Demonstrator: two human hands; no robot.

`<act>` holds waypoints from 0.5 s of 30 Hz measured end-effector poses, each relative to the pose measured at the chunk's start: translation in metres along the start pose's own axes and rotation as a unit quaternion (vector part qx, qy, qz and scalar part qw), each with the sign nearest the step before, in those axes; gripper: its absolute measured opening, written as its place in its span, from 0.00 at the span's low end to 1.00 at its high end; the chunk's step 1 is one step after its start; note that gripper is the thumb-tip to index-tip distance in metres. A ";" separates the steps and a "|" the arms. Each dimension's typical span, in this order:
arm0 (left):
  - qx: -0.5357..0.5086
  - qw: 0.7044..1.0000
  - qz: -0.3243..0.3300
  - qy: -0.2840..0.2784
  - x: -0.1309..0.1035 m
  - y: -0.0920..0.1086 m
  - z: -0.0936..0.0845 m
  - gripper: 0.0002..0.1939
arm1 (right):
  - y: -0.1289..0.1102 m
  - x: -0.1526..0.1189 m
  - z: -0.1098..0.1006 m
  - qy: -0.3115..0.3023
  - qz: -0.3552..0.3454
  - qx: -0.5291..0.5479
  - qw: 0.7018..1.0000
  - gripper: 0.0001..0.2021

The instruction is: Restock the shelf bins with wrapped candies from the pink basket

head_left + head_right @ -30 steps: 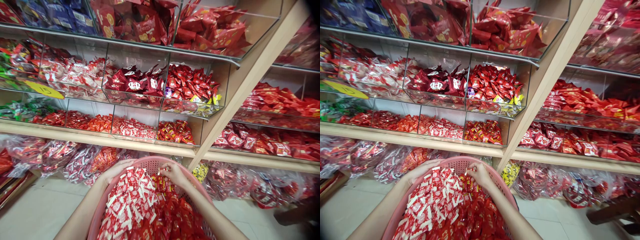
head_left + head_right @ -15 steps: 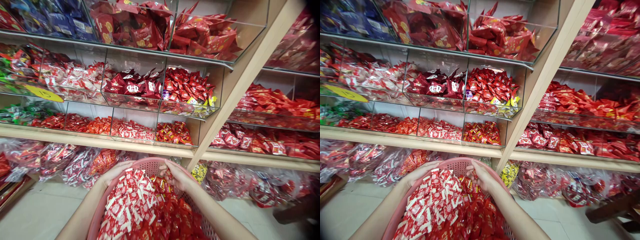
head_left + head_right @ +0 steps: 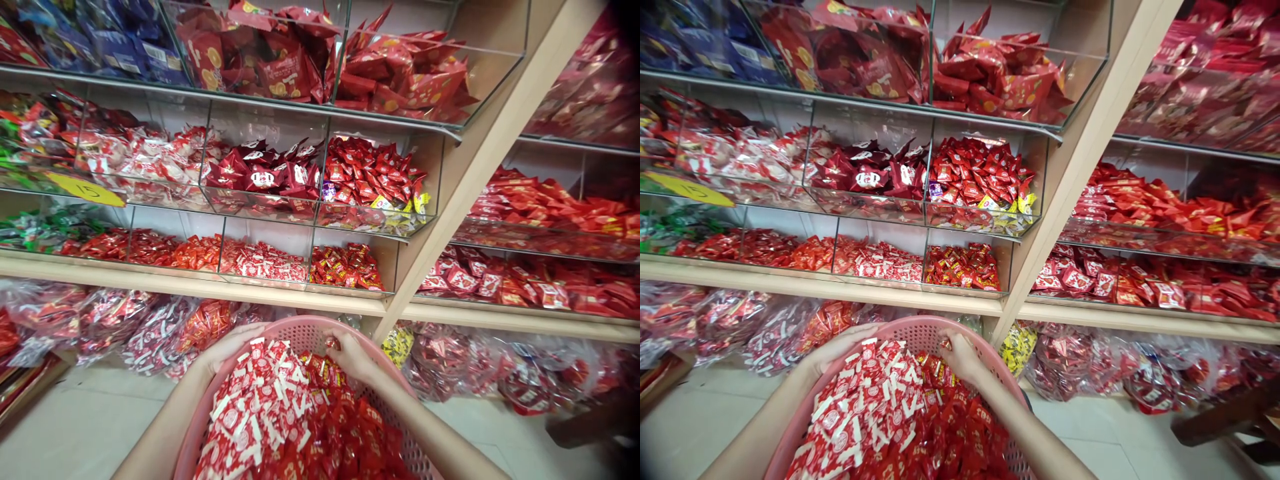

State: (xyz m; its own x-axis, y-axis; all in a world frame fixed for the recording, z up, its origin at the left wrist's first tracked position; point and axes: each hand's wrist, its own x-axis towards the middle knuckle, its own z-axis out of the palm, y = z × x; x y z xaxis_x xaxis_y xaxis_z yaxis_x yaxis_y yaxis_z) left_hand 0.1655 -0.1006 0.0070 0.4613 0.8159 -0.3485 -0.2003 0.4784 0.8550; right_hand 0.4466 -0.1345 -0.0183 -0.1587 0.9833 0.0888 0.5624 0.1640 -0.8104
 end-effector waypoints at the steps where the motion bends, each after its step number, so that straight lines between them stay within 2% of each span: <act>1: -0.002 1.000 0.001 -0.002 0.000 0.000 0.000 0.20 | -0.002 0.000 0.000 0.007 -0.024 -0.044 0.999 0.17; 3: -0.006 1.000 0.002 -0.006 -0.001 0.000 0.000 0.19 | -0.013 0.001 -0.002 0.008 -0.062 -0.102 0.993 0.17; 6: -0.005 1.000 0.003 -0.009 -0.002 0.000 -0.001 0.19 | -0.044 0.008 -0.014 0.026 -0.100 -0.139 0.985 0.12; 11: 0.004 1.000 0.010 -0.023 0.000 0.000 -0.004 0.20 | -0.091 0.034 -0.059 0.130 -0.142 -0.209 0.959 0.10; 13: 0.004 1.000 0.010 -0.023 0.001 -0.001 -0.005 0.21 | -0.098 0.046 -0.079 0.180 -0.110 -0.284 0.935 0.12; 15: 0.004 1.000 0.009 -0.019 0.002 -0.001 -0.006 0.21 | -0.099 0.058 -0.094 0.205 -0.034 -0.361 0.909 0.19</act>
State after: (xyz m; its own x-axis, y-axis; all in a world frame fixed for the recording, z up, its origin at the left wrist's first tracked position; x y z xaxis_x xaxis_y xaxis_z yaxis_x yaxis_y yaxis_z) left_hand 0.1612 -0.0977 0.0032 0.4903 0.8114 -0.3183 -0.2022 0.4611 0.8640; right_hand 0.4578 -0.0864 0.1219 0.0192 0.8915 0.4526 0.9724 0.0887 -0.2158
